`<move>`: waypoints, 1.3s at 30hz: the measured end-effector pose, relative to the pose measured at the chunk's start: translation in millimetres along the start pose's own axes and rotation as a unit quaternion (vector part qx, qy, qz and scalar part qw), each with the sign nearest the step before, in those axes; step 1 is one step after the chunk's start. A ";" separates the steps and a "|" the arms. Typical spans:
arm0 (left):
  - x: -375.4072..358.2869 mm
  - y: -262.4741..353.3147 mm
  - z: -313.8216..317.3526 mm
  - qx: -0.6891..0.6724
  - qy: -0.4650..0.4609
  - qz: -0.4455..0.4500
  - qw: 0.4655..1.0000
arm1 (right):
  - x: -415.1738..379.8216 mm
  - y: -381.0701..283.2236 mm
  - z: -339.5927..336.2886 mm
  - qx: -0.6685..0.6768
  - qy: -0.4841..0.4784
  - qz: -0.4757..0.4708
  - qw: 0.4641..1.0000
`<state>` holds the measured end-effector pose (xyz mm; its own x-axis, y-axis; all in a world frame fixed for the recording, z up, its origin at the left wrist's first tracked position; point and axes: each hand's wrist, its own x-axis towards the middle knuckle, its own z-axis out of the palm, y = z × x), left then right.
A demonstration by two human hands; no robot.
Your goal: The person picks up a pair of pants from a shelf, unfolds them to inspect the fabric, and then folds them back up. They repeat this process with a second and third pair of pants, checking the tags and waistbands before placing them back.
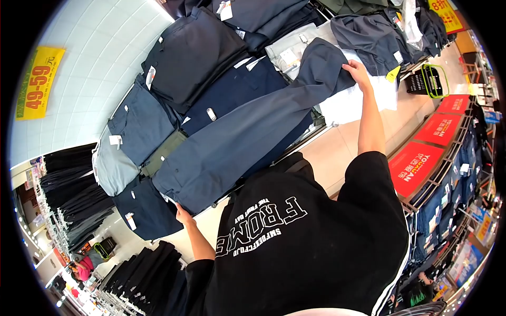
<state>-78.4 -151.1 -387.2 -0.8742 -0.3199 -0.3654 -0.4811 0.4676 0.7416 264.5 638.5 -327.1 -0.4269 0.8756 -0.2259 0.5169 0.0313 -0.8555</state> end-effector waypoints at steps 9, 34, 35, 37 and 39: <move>2.3 0.9 -1.0 0.030 0.012 0.001 0.999 | -1.7 -21.2 6.4 -0.193 0.056 -0.091 0.975; 48.0 191.3 -166.4 0.034 -0.012 -0.052 0.998 | 53.2 -95.5 -149.6 0.207 0.057 0.153 0.965; 62.9 213.1 -170.3 0.046 -0.018 -0.017 0.999 | 65.5 -107.5 -140.0 0.209 0.052 0.150 0.965; 74.6 280.7 -174.2 0.033 0.012 0.119 0.992 | 87.8 -150.6 -120.5 0.149 0.078 0.130 0.977; 94.4 345.9 -196.7 -0.109 0.027 0.093 0.989 | 110.8 -193.4 -112.4 0.231 0.047 0.112 0.965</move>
<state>-314.3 -181.6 -54.6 -0.9384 -0.2916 -0.1853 -0.2817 0.3352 0.8991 200.7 783.6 -134.3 -0.2617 0.8760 -0.4052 0.1942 -0.3635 -0.9111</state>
